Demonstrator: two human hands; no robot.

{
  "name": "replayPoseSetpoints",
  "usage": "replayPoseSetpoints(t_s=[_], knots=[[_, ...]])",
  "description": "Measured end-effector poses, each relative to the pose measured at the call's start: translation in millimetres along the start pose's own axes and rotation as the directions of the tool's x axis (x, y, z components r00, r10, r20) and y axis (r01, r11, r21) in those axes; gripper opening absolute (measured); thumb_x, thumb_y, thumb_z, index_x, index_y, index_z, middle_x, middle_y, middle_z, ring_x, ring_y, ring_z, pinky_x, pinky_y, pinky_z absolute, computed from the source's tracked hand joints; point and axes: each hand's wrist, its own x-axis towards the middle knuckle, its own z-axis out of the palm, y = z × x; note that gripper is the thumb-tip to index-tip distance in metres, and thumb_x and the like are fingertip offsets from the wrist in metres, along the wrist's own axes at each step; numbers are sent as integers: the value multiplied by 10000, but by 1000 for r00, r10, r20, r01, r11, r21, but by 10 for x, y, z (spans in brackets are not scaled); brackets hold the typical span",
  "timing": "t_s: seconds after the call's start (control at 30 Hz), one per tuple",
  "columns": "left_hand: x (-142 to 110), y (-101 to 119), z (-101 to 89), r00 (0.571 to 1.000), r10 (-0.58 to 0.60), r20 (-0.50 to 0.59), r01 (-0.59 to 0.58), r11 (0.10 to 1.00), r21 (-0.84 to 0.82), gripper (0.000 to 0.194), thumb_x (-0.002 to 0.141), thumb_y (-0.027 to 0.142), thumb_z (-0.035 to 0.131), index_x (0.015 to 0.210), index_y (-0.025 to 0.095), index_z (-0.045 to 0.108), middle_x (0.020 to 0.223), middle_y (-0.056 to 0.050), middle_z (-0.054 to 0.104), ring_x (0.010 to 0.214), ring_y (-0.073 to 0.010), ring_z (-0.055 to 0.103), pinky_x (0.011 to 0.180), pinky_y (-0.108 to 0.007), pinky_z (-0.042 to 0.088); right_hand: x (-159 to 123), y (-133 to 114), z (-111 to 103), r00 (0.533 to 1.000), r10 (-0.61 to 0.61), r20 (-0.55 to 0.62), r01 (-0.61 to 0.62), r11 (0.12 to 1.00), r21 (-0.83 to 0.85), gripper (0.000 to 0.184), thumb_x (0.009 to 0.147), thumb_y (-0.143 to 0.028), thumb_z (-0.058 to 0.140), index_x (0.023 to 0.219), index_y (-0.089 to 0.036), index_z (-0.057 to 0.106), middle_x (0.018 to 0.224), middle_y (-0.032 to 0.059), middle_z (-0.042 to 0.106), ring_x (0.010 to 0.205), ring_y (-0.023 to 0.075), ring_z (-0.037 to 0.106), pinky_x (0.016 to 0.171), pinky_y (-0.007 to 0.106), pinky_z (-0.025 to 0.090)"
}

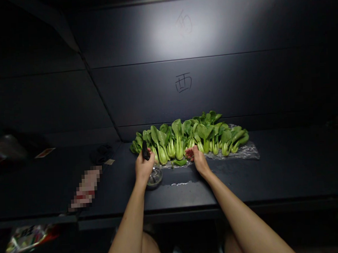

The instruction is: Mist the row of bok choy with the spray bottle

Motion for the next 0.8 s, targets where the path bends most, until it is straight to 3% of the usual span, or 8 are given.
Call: replayPoseSetpoints(t_s=[0.13,0.33,0.53,0.8], knots=[[21,-23,-56,1000,11,-4,-11,997,78,263,689,323,630,909,181,655,799,-31,693,661,-171,672,653,-250,511,8,17,-1,1000,-12,1,12,1000,0,749,862,-745,187,822,-187,685,777,86,697,721,205,631,637,313,489],[25,-39,-90,1000,-13,6,13,1000,-12,304,685,331,623,951,186,640,894,-39,690,609,-159,657,598,-264,534,-2,-12,2,1000,-19,-14,19,1000,-6,744,868,-737,186,826,-182,680,766,84,693,710,204,626,633,317,489],[52,-73,-171,999,31,-40,-30,999,42,274,669,323,640,891,167,675,832,-49,708,718,-195,681,653,-252,522,-13,-43,13,1000,-17,-15,17,1000,5,761,842,-769,187,806,-185,673,745,82,688,697,200,625,635,307,485],[52,-87,-183,998,8,-64,-9,1000,-10,315,672,295,643,956,163,675,819,-42,707,627,-160,664,643,-255,526,-19,-35,10,1000,-13,-10,13,1000,11,758,852,-757,196,813,-172,677,745,84,689,699,196,628,638,303,488]])
